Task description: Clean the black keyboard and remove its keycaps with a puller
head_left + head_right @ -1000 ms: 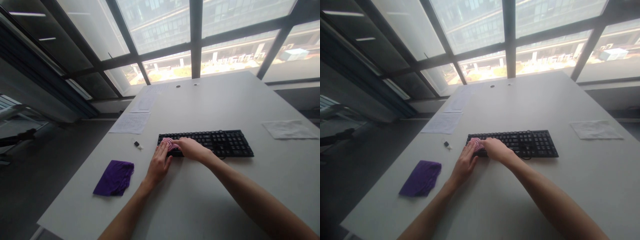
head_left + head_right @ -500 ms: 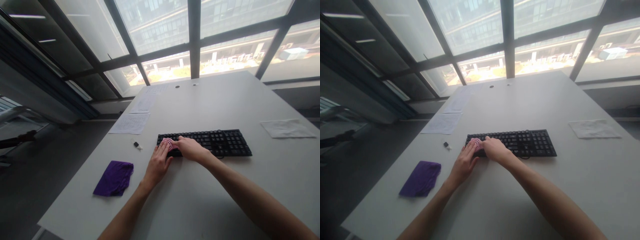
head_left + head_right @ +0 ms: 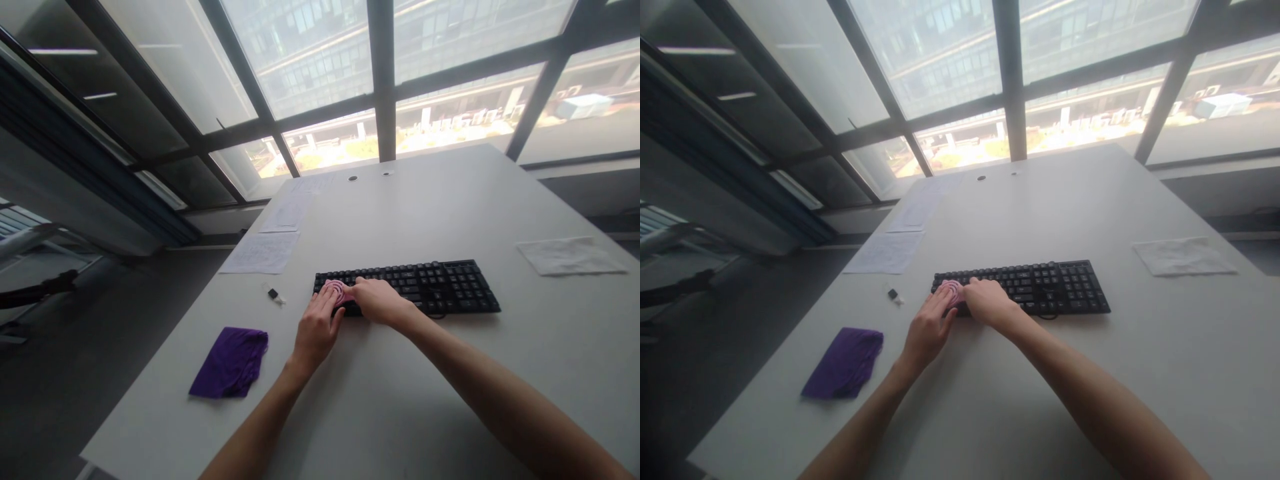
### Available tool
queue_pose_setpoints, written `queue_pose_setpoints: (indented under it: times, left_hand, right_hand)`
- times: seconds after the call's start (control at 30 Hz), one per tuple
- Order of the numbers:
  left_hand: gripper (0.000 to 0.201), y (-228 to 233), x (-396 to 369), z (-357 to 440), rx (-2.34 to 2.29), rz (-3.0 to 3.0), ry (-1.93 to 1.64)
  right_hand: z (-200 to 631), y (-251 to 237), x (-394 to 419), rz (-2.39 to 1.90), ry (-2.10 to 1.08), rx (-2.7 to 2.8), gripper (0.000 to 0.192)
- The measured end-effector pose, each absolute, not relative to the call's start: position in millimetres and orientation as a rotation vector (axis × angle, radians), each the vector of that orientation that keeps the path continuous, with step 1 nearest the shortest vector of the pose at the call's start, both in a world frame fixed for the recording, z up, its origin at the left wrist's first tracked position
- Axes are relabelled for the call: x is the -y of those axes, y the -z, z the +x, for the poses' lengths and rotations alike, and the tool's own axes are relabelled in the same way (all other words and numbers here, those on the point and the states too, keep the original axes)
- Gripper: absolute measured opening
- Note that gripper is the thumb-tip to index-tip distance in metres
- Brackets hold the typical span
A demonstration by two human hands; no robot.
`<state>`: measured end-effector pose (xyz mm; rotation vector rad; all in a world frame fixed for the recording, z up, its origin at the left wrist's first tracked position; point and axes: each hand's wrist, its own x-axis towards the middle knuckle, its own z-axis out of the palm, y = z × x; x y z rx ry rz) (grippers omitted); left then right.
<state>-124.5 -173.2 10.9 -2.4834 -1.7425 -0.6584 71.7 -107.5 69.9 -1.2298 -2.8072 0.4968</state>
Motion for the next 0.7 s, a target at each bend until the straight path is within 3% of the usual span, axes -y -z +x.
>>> queue_pose_setpoints:
  times: [0.17, 0.4, 0.7]
  left_hand:
    - [0.053, 1.7, 177.6, -118.2, 1.758, -2.428, 0.772]
    - [0.062, 4.3, 175.7, -112.7, 1.799, -2.391, 0.831]
    - [0.060, 10.5, 172.1, -118.3, 1.806, -2.441, 0.790]
  right_hand:
    - [72.0, -68.6, 107.0, -1.223, -0.520, 2.788, 0.042]
    - [72.9, -63.8, 100.4, -1.074, -0.605, 2.685, 0.065]
    - [71.3, -59.2, 99.8, -1.244, -0.586, 2.669, 0.051]
